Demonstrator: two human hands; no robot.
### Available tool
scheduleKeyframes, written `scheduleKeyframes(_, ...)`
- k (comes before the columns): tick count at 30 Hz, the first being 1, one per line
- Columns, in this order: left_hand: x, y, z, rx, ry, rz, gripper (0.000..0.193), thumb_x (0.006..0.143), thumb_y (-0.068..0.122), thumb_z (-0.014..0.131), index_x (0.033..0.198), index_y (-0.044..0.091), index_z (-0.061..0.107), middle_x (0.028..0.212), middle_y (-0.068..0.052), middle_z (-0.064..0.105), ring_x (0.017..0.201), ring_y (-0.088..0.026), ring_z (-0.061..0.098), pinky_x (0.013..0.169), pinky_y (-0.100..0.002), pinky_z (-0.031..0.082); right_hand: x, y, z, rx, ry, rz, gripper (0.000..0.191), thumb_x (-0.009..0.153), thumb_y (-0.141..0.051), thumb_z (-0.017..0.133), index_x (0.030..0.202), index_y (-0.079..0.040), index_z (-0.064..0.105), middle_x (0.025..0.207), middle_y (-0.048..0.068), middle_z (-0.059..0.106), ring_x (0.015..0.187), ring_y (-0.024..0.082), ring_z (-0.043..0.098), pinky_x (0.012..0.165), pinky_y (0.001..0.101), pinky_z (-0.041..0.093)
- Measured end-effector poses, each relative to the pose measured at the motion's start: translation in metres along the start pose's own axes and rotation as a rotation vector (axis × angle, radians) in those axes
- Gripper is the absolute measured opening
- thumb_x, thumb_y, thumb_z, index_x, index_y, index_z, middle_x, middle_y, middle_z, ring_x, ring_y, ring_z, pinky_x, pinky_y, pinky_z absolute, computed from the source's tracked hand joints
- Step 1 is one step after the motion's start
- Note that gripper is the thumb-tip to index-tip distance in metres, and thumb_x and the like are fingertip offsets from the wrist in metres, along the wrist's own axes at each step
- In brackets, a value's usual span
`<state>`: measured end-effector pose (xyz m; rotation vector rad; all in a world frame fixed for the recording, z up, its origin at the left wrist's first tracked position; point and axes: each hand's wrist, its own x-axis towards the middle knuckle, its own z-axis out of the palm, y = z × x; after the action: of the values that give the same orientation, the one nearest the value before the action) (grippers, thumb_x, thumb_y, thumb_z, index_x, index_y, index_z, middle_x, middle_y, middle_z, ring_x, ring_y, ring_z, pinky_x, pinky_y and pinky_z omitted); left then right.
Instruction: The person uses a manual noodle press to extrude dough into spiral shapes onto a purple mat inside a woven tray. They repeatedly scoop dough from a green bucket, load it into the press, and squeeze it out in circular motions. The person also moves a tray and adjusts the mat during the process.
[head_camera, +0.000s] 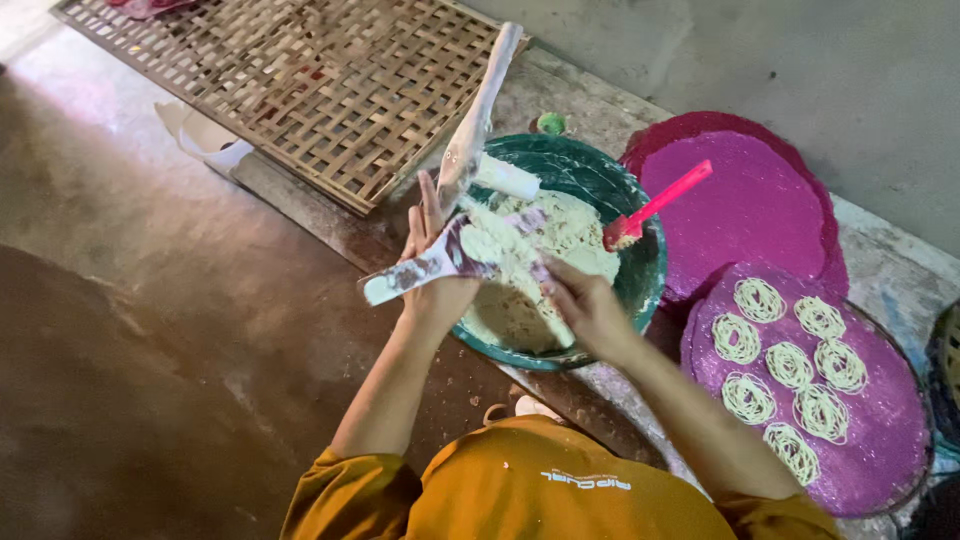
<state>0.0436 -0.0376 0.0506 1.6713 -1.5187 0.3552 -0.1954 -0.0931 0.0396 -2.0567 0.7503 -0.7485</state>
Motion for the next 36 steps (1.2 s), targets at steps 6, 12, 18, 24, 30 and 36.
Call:
scheduleKeyframes(6,0.026,-0.043,0.019,-0.24,0.068,-0.225,0.076,0.081,0.011,0.079,0.146,-0.006,0.044,0.123,-0.024,0.06,0.102,-0.033,0.063,0.081,-0.043,0.056,-0.032,0.025,0.015,-0.046,-0.084,-0.111,0.041,0.102,-0.007,0.058,0.143,0.001,0.059,0.126,0.019,0.073,0.107,0.027,0.074,0.089,0.0369,0.055)
scheduleKeyframes(12,0.016,-0.027,0.051,-1.126,-0.042,-0.533,0.046,0.083,0.008,0.078,0.126,0.0,0.062,0.108,-0.011,0.067,0.096,-0.022,0.064,0.08,-0.036,0.054,0.003,0.021,-0.037,0.279,-0.381,0.227,0.07,0.107,-0.036,0.039,0.164,-0.007,0.012,0.146,0.018,0.06,0.13,0.03,0.06,0.113,0.041,0.041)
scheduleKeyframes(18,-0.091,0.124,0.079,-1.565,-1.049,-0.777,0.045,0.078,0.01,0.078,0.121,0.003,0.063,0.102,-0.006,0.069,0.093,-0.017,0.066,0.078,-0.033,0.056,-0.051,-0.019,-0.111,0.942,0.214,-0.336,0.086,0.106,-0.041,0.06,0.171,-0.025,0.004,0.168,0.022,0.023,0.14,0.038,0.044,0.106,0.0594,0.043)
scheduleKeyframes(24,-0.081,0.221,0.062,-1.207,-1.156,-0.468,0.056,0.068,0.013,0.081,0.12,0.014,0.063,0.101,0.004,0.072,0.093,-0.01,0.069,0.079,-0.03,0.058,-0.165,-0.074,-0.195,0.995,0.298,-0.339,0.076,0.102,-0.035,0.067,0.163,-0.024,0.025,0.162,0.028,0.041,0.112,0.045,0.068,0.073,0.0554,0.066)
scheduleKeyframes(30,-0.05,0.292,0.01,-0.742,-1.316,0.106,0.018,0.089,0.021,0.079,0.097,0.007,0.07,0.079,-0.005,0.068,0.073,-0.016,0.065,0.068,-0.036,0.051,-0.248,-0.105,-0.238,-0.28,0.144,-0.476,0.035,0.099,-0.036,0.058,0.127,-0.014,0.06,0.139,0.026,0.061,0.111,0.041,0.073,0.082,0.0434,0.063)
scheduleKeyframes(36,-0.093,0.344,0.03,-1.973,-1.363,-0.59,0.048,0.083,-0.008,0.071,0.128,0.001,0.058,0.117,-0.011,0.069,0.109,-0.022,0.068,0.091,-0.04,0.056,-0.294,-0.08,-0.23,-0.38,0.163,-0.455,0.034,0.095,-0.023,0.061,0.124,-0.005,0.058,0.137,0.024,0.063,0.118,0.044,0.072,0.096,0.0428,0.06)
